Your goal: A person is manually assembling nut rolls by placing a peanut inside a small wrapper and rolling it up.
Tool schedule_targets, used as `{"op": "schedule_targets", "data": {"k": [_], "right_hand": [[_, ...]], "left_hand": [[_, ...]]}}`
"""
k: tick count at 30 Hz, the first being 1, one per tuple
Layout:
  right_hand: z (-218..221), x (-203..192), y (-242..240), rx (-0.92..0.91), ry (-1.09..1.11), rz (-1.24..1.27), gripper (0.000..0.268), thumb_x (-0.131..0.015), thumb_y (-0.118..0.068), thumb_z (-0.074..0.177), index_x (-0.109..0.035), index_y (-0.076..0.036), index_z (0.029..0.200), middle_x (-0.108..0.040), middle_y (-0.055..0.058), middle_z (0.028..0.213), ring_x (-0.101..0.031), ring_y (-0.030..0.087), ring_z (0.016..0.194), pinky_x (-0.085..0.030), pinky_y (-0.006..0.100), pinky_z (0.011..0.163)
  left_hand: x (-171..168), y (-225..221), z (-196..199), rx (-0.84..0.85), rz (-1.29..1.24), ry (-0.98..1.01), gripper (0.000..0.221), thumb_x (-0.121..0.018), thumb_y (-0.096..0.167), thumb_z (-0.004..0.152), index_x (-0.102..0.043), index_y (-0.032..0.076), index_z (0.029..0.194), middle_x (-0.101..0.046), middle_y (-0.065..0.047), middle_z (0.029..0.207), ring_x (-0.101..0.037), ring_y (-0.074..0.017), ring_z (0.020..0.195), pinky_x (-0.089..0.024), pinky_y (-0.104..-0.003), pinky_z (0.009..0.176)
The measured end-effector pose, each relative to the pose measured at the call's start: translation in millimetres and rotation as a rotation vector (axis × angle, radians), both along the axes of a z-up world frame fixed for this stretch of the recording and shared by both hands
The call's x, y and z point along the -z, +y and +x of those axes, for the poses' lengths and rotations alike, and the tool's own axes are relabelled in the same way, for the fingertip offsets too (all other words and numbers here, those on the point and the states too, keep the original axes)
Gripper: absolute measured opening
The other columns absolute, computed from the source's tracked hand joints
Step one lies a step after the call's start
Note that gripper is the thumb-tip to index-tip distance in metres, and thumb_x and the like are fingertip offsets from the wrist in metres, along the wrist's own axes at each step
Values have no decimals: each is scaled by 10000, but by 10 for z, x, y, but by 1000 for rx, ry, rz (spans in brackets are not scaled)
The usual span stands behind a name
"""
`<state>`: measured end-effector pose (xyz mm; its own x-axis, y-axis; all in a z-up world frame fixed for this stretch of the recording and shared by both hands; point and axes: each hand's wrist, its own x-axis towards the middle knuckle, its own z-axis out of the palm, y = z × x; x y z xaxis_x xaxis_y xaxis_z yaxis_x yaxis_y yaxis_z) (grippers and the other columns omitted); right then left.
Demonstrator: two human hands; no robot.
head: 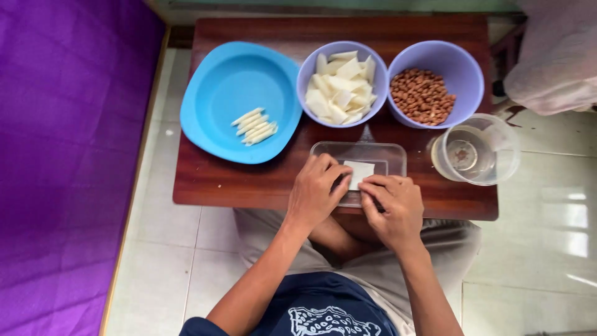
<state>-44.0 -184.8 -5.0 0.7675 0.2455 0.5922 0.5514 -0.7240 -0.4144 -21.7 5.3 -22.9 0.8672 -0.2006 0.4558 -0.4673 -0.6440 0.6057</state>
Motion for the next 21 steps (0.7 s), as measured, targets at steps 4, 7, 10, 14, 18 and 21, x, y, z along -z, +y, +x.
{"op": "schedule_targets", "data": {"k": [4, 7, 10, 14, 18, 21], "right_hand": [[44, 10, 20, 44, -12, -39, 75, -771, -155, 862, -799, -198, 917, -769, -41, 1009, -695, 264, 918, -514, 367, 746], [54, 55, 35, 73, 0, -52, 80, -762, -168, 867, -797, -214, 921, -764, -57, 1019, -695, 250, 936, -502, 356, 756], [41, -9, 18, 82, 1, -58, 110, -768, -159, 862, -799, -216, 951, -761, -55, 1023, -687, 239, 935, -492, 350, 771], [196, -535, -180, -1, 53, 115, 114, -757, -84, 916, -786, -90, 1026, -775, 91, 1054, -716, 329, 961, -540, 374, 800], [747, -1168, -517, -36, 17, -26, 177, -724, 53, 988, -745, 20, 1161, -734, 198, 1087, -698, 414, 1010, -554, 479, 826], [1325, -1199, -617, -97, 259, -218, 425, -768, -106, 851, -699, 32, 1247, -671, 335, 1169, -635, 592, 996, -498, 657, 833]], "left_hand": [[-63, 3, 50, 10, -6, 13, 67, -687, 224, 946, -722, 195, 994, -542, 5, 896, -585, -219, 835, -542, -348, 747], [-62, 12, 62, 13, -14, 43, 68, -699, 225, 937, -732, 211, 994, -546, 15, 892, -586, -215, 836, -541, -349, 749], [-143, -9, 50, 14, -72, 7, 58, -688, 194, 947, -732, 156, 952, -551, -21, 850, -591, -242, 795, -539, -360, 731], [-436, -24, 167, 60, -276, -26, 93, -681, 197, 971, -754, 153, 1005, -584, -11, 837, -607, -215, 791, -553, -319, 749], [-920, -146, 493, 108, -250, -217, 134, -688, 192, 969, -746, 180, 1089, -568, -3, 888, -576, -218, 846, -537, -349, 811], [-842, -342, 834, 62, -13, -210, 315, -739, 129, 892, -698, 224, 1190, -523, 1, 1204, -522, -243, 1138, -437, -368, 885]]}}
